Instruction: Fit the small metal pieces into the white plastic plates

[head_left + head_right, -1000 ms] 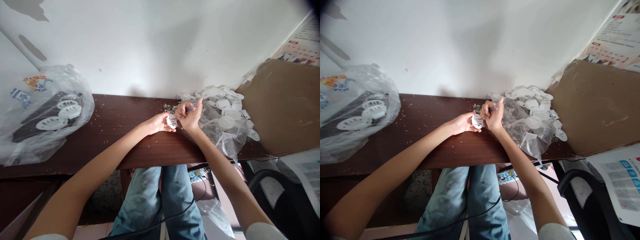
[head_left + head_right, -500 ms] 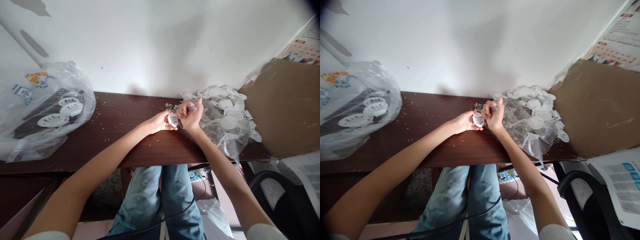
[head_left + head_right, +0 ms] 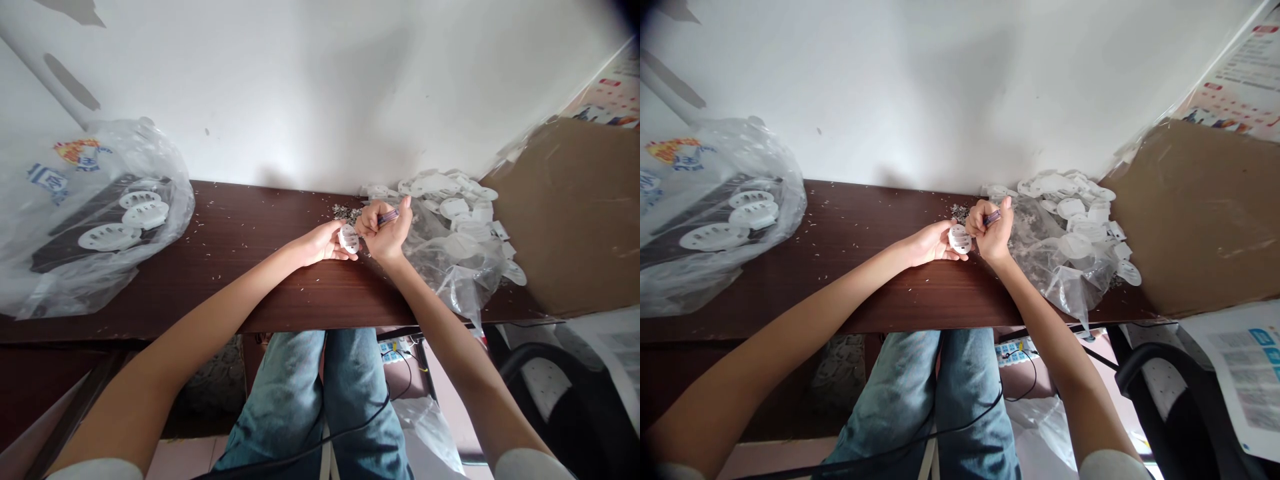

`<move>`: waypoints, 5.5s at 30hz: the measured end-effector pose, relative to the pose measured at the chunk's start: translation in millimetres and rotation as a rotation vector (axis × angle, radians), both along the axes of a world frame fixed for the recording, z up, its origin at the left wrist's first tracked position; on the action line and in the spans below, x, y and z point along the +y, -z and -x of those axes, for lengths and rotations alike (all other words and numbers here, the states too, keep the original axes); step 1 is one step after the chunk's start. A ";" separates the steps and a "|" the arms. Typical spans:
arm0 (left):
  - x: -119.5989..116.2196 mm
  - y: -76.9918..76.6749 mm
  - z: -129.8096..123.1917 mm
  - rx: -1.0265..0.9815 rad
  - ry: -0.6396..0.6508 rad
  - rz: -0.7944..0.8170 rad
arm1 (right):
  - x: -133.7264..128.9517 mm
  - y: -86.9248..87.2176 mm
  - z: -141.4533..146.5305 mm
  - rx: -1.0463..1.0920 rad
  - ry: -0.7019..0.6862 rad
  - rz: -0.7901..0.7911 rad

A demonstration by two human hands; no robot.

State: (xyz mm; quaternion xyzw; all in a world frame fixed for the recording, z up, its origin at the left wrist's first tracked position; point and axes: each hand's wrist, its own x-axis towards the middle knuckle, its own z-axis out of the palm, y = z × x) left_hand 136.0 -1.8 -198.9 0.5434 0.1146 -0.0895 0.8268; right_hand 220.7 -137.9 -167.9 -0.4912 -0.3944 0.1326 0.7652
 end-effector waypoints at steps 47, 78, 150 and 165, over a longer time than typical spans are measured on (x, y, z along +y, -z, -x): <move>-14.3 -8.2 6.9 -0.042 -0.093 -0.102 | -2.0 0.9 2.6 0.031 0.064 0.061; 6.0 -21.2 26.5 -0.646 -0.549 -0.862 | 10.0 14.9 -8.7 0.307 -0.122 0.212; 4.9 18.2 -4.4 -0.525 -0.740 -0.305 | 12.9 28.4 -5.5 -0.571 0.416 0.449; 20.9 17.2 -4.9 -0.677 -0.828 -0.547 | 11.7 28.2 -8.8 -0.463 0.394 0.456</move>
